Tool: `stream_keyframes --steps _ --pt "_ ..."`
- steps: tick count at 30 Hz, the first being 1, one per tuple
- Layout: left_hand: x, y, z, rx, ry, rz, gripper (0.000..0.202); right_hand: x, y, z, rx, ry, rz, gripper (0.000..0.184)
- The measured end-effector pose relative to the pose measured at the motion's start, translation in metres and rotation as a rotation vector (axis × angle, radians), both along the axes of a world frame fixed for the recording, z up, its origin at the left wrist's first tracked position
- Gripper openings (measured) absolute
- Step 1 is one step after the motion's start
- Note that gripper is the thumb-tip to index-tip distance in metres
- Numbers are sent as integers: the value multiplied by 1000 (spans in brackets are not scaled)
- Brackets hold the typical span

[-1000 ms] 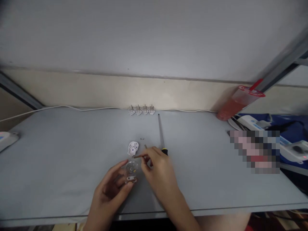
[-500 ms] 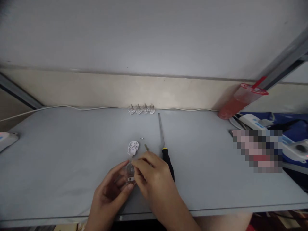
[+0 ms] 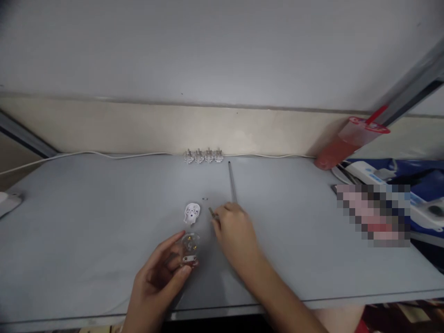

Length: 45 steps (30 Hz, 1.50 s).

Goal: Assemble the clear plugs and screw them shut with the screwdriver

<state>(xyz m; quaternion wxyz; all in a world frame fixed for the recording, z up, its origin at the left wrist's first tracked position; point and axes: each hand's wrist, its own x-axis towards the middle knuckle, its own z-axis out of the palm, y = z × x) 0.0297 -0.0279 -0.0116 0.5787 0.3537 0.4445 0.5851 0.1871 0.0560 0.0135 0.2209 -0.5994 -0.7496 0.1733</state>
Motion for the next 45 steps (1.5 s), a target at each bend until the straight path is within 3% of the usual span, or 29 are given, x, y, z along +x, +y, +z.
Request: stream_keyframes --steps 4,8,13,16,20,24,33,37,41,43,45 --pt "0 2 2 5 0 0 40 -8 15 -5 -17 -54 71 14" --pt "0 2 1 19 -12 -2 41 -4 21 4 -16 4 118 12" --pt "-2 0 -8 10 8 -17 42 6 3 32 22 232 350 9" --pt "-3 0 -13 17 15 -35 43 6 -15 40 58 319 488 11" --pt "-4 -1 -14 -1 45 -38 44 2 -30 37 46 223 560 15" --pt "-3 0 -8 -30 84 -13 43 -1 -35 32 65 148 547 17" --pt "4 1 -4 44 132 26 44 -7 -44 33 364 -69 624 25" --pt "2 1 -4 29 114 24 43 -3 -46 21 148 173 500 33" --pt "-4 2 -1 -66 90 -29 46 3 -47 7 -39 598 105 30" --pt "-7 4 4 -95 78 -51 48 4 -48 0 -249 910 -49 29" --pt "-8 6 11 -107 70 -82 49 1 -50 -5 -511 1258 -95 35"
